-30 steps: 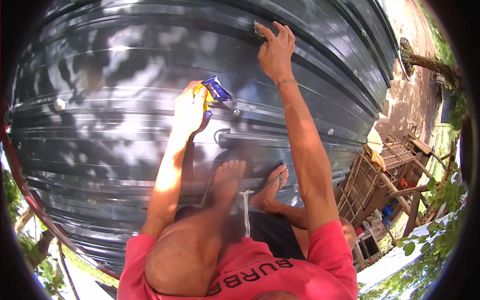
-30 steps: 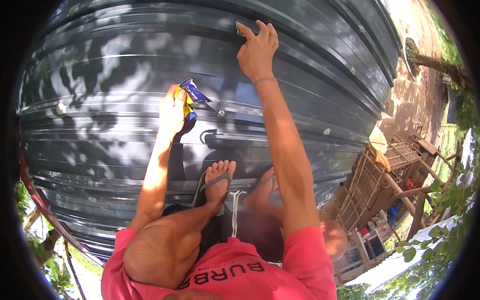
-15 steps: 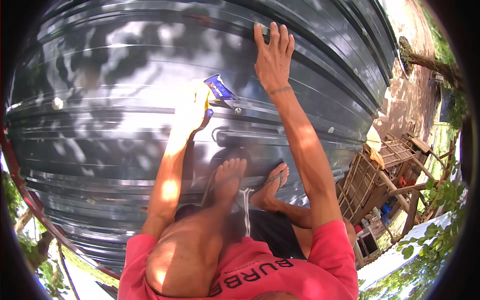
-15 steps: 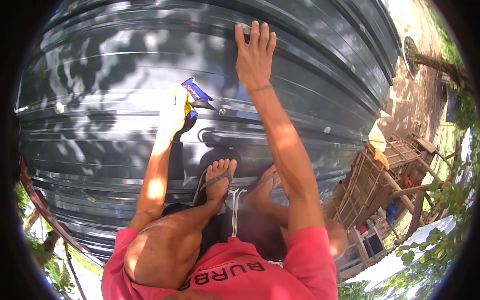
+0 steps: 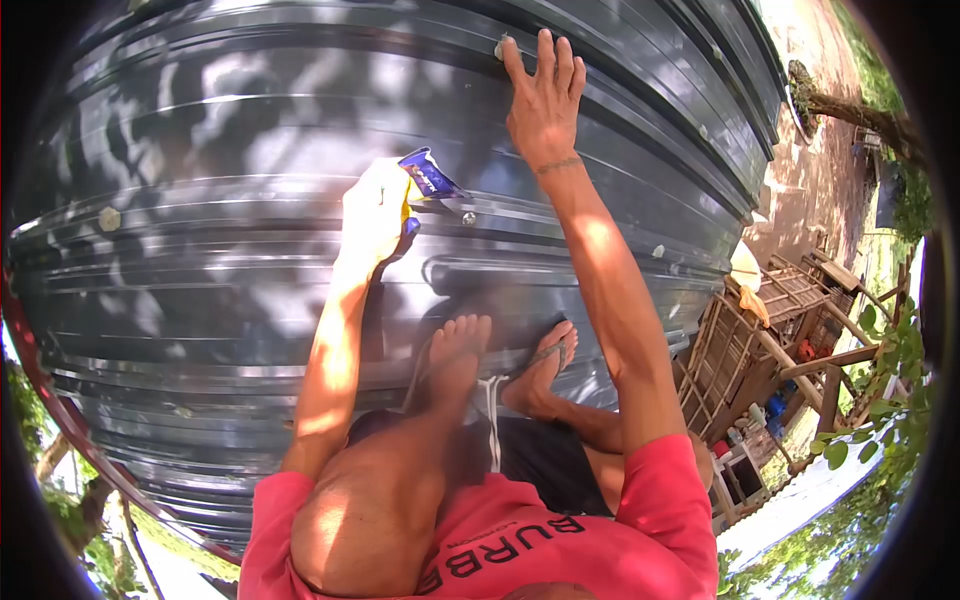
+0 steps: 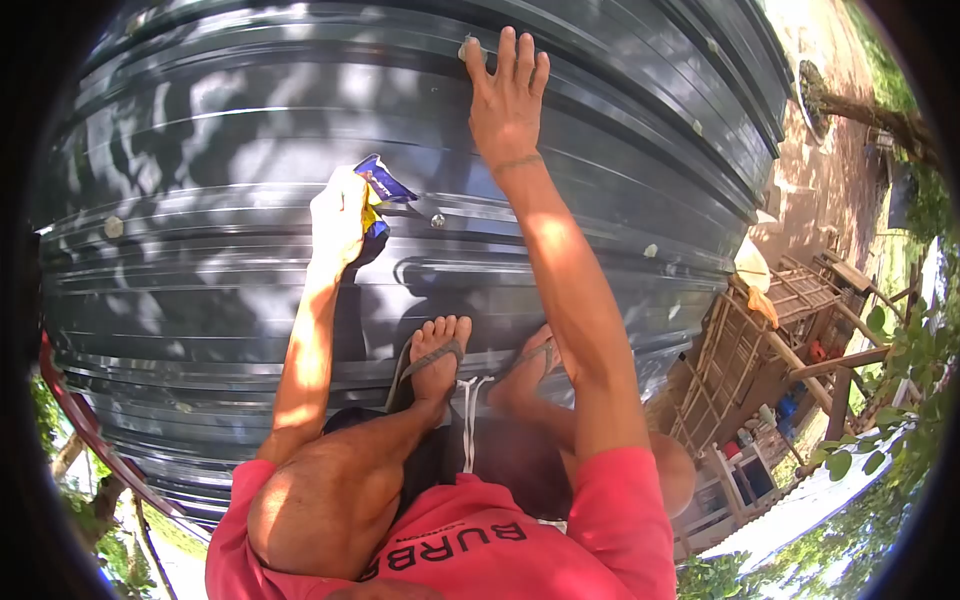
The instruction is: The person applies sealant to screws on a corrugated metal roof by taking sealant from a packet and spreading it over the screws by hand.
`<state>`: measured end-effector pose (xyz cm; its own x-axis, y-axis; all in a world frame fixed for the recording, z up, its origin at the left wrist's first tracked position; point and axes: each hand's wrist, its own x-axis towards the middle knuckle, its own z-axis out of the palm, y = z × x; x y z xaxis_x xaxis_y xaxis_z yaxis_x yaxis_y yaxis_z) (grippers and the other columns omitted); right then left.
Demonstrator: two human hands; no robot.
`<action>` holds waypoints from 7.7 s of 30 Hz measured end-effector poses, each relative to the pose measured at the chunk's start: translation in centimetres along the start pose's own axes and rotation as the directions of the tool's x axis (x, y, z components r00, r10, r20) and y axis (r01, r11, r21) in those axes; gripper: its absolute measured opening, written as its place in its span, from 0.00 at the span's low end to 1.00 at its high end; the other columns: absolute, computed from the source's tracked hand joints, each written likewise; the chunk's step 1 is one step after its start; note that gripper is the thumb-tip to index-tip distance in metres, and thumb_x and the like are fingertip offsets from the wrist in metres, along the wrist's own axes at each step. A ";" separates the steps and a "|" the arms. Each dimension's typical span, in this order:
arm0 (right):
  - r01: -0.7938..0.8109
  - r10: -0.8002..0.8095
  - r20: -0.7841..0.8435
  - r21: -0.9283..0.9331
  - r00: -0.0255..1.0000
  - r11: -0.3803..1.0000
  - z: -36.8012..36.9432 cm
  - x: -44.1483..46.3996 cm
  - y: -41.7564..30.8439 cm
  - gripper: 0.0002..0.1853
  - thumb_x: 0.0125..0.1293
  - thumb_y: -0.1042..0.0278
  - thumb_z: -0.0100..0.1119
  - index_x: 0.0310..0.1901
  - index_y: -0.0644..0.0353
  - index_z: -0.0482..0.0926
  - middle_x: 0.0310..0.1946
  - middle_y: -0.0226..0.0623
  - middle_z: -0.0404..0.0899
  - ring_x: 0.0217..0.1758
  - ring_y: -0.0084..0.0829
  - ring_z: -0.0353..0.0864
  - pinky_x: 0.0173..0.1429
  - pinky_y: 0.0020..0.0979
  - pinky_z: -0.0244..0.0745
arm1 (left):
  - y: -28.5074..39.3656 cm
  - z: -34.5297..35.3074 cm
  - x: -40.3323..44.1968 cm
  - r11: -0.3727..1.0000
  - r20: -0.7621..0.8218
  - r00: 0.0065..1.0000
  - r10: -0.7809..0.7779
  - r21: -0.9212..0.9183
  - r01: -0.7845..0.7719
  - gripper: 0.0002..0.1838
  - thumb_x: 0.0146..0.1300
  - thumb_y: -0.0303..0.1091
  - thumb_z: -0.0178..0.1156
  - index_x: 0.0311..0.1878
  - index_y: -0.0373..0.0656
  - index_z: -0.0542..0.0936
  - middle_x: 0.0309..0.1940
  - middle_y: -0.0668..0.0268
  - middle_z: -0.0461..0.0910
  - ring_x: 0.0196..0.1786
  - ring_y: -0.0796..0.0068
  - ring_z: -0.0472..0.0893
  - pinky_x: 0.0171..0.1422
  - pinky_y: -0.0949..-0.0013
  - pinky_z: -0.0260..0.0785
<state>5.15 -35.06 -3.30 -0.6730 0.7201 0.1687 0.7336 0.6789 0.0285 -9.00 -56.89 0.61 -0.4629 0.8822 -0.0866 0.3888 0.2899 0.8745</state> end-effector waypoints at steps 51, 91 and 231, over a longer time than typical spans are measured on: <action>-0.066 0.121 -0.127 0.372 0.984 0.926 2.5 -2.0 0.6 0.42 0.55 0.84 0.57 0.75 0.46 0.68 0.77 0.62 0.53 0.79 0.63 0.54 0.79 0.61 0.48 | 0.3 -0.1 0.2 0.997 -0.015 0.998 -0.059 -0.040 0.059 0.18 0.79 0.46 0.56 0.53 0.38 0.81 0.32 0.60 0.82 0.31 0.72 0.79 0.38 0.68 0.73; -0.743 0.747 0.280 0.538 0.603 0.398 1.2 -20.8 -3.6 0.47 0.72 0.55 0.57 0.80 0.70 0.43 0.80 0.57 0.52 0.85 0.59 0.42 0.84 0.59 0.31 | 0.6 -4.7 3.8 0.832 0.165 0.985 0.057 0.537 -0.139 0.13 0.73 0.40 0.55 0.45 0.37 0.75 0.33 0.50 0.80 0.39 0.44 0.79 0.45 0.49 0.71; -0.730 0.725 0.131 0.250 0.676 0.636 -5.8 -17.7 -19.1 0.38 0.53 0.83 0.59 0.70 0.58 0.70 0.53 0.50 0.68 0.61 0.51 0.66 0.67 0.51 0.60 | -0.8 -11.5 1.5 0.990 0.441 0.888 -0.133 0.024 0.136 0.20 0.76 0.47 0.57 0.55 0.39 0.80 0.33 0.63 0.82 0.37 0.74 0.76 0.46 0.68 0.70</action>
<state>3.60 -61.59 -1.12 0.0642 0.9979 0.0057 0.9346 -0.0581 -0.3509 -19.16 -60.02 5.22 -0.1110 0.9083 -0.4034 0.3416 0.4160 0.8428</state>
